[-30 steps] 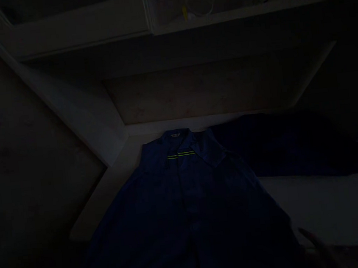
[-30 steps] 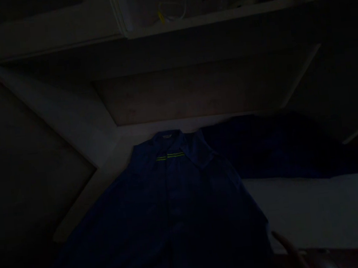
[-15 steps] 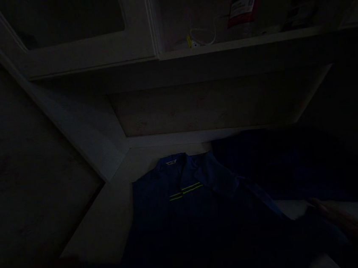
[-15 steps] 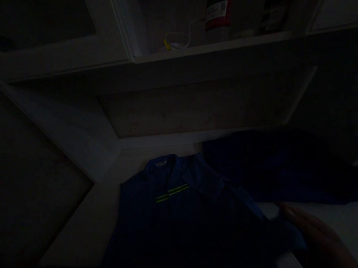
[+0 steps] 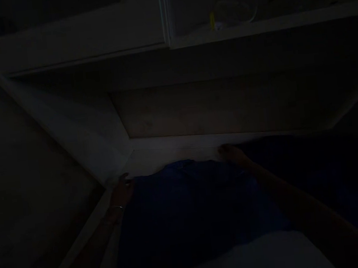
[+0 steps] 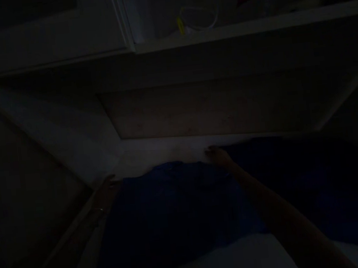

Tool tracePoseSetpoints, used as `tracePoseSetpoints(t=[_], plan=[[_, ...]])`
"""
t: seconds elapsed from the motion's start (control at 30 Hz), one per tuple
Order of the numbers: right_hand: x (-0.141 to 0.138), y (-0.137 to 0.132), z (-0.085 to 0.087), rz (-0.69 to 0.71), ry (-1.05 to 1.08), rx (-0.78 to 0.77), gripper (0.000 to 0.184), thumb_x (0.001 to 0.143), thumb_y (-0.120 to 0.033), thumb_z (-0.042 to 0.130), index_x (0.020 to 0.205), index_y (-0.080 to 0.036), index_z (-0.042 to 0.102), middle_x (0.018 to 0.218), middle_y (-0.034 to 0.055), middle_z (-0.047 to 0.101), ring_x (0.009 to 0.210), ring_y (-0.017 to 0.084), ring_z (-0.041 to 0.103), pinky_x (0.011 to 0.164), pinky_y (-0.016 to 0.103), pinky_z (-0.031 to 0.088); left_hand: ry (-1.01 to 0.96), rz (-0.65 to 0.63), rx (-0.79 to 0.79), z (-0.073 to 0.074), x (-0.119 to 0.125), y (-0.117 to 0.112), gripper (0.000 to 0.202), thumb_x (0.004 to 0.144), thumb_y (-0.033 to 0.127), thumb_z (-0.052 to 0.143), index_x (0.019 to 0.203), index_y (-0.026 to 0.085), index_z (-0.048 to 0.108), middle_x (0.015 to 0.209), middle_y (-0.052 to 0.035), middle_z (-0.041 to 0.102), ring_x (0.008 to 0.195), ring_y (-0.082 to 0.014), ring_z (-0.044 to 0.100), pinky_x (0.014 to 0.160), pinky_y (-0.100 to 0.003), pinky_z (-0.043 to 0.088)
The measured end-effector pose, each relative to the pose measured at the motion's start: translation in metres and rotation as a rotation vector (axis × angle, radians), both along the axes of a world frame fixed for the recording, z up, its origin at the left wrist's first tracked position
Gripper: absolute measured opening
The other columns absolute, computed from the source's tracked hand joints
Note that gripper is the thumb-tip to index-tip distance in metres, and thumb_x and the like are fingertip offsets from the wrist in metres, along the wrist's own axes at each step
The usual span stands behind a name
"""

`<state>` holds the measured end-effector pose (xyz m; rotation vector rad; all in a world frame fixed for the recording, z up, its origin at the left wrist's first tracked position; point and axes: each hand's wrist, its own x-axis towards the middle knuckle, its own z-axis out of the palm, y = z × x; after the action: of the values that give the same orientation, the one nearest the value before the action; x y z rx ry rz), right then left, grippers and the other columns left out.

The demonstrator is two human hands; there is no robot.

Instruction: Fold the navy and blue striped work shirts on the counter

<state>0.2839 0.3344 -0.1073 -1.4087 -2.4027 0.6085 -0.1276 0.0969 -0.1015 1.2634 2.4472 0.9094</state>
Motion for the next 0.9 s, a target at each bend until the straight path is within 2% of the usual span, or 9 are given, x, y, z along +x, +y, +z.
tracePoseSetpoints(t=[0.1, 0.2, 0.33, 0.47, 0.53, 0.6, 0.7, 0.8, 0.9], plan=[[0.004, -0.010, -0.034, 0.178, -0.052, -0.043, 0.064, 0.073, -0.052, 0.074, 0.127, -0.019, 0.064, 0.141, 0.0118, 0.055, 0.126, 0.025, 0.053, 0.106, 0.036, 0.041, 0.169, -0.182, -0.059, -0.032, 0.019, -0.016, 0.046, 0.089, 0.043, 0.046, 0.126, 0.017, 0.057, 0.126, -0.0132, 0.065, 0.117, -0.0248, 0.061, 0.104, -0.042, 0.046], [0.010, -0.013, -0.054, 0.405, -0.097, -0.131, 0.043, 0.080, -0.051, 0.067, 0.115, -0.025, 0.072, 0.140, 0.0078, 0.055, 0.131, 0.030, 0.049, 0.111, 0.043, 0.036, 0.305, -0.341, -0.127, -0.060, 0.032, -0.032, 0.052, 0.093, 0.046, 0.040, 0.130, 0.014, 0.057, 0.138, -0.0143, 0.057, 0.128, -0.0268, 0.053, 0.111, -0.044, 0.040], [0.016, -0.001, -0.048, 0.464, -0.027, -0.248, 0.037, 0.089, -0.049, 0.053, 0.102, -0.022, 0.075, 0.124, 0.0086, 0.065, 0.117, 0.025, 0.059, 0.106, 0.038, 0.042, 0.394, -0.313, -0.162, -0.085, 0.027, -0.045, 0.053, 0.094, 0.045, 0.039, 0.135, 0.014, 0.055, 0.143, -0.0129, 0.054, 0.131, -0.0266, 0.050, 0.113, -0.044, 0.039], [0.021, 0.005, -0.030, 0.531, -0.076, -0.421, 0.067, 0.059, -0.047, 0.082, 0.121, -0.028, 0.068, 0.140, 0.0062, 0.055, 0.125, 0.030, 0.053, 0.105, 0.040, 0.042, 0.415, -0.298, -0.172, -0.094, 0.020, -0.050, 0.051, 0.095, 0.044, 0.040, 0.135, 0.016, 0.055, 0.144, -0.0111, 0.053, 0.132, -0.0253, 0.050, 0.112, -0.043, 0.040], [0.020, 0.007, -0.027, 0.548, -0.043, -0.406, 0.049, 0.058, -0.042, 0.082, 0.103, -0.025, 0.076, 0.128, 0.0062, 0.063, 0.119, 0.030, 0.057, 0.104, 0.040, 0.043, 0.434, -0.299, -0.152, -0.096, 0.019, -0.050, 0.051, 0.095, 0.044, 0.040, 0.134, 0.016, 0.056, 0.144, -0.0111, 0.054, 0.133, -0.0250, 0.049, 0.112, -0.043, 0.040], [0.014, 0.013, -0.029, 0.436, 0.048, -0.371, 0.032, 0.068, -0.043, 0.074, 0.092, -0.022, 0.076, 0.109, 0.0065, 0.070, 0.106, 0.028, 0.064, 0.098, 0.040, 0.047, 0.458, -0.305, -0.120, -0.098, 0.019, -0.050, 0.051, 0.095, 0.044, 0.040, 0.134, 0.016, 0.056, 0.143, -0.0111, 0.054, 0.133, -0.0248, 0.049, 0.113, -0.043, 0.039], [0.005, 0.027, -0.031, 0.047, 0.107, -0.347, 0.034, 0.081, -0.046, 0.063, 0.099, -0.020, 0.074, 0.096, 0.0062, 0.073, 0.089, 0.024, 0.068, 0.085, 0.038, 0.054, 0.481, -0.304, -0.115, -0.100, 0.018, -0.051, 0.051, 0.095, 0.044, 0.039, 0.134, 0.016, 0.056, 0.143, -0.0117, 0.054, 0.134, -0.0253, 0.048, 0.113, -0.043, 0.039], [-0.004, 0.037, -0.028, -0.232, 0.045, -0.256, 0.039, 0.087, -0.041, 0.057, 0.110, -0.012, 0.069, 0.107, 0.0154, 0.071, 0.097, 0.029, 0.066, 0.088, 0.041, 0.052, 0.521, -0.257, -0.176, -0.094, 0.018, -0.048, 0.052, 0.093, 0.044, 0.044, 0.133, 0.014, 0.057, 0.145, -0.0147, 0.051, 0.135, -0.0296, 0.046, 0.112, -0.045, 0.040], [-0.021, 0.029, -0.022, -0.326, 0.009, -0.097, 0.051, 0.088, -0.035, 0.053, 0.131, -0.008, 0.056, 0.133, 0.0242, 0.055, 0.120, 0.037, 0.055, 0.101, 0.049, 0.043, 0.623, -0.227, -0.186, -0.076, 0.025, -0.037, 0.051, 0.090, 0.036, 0.046, 0.133, 0.010, 0.056, 0.147, -0.0193, 0.048, 0.136, -0.0346, 0.043, 0.111, -0.049, 0.038]])
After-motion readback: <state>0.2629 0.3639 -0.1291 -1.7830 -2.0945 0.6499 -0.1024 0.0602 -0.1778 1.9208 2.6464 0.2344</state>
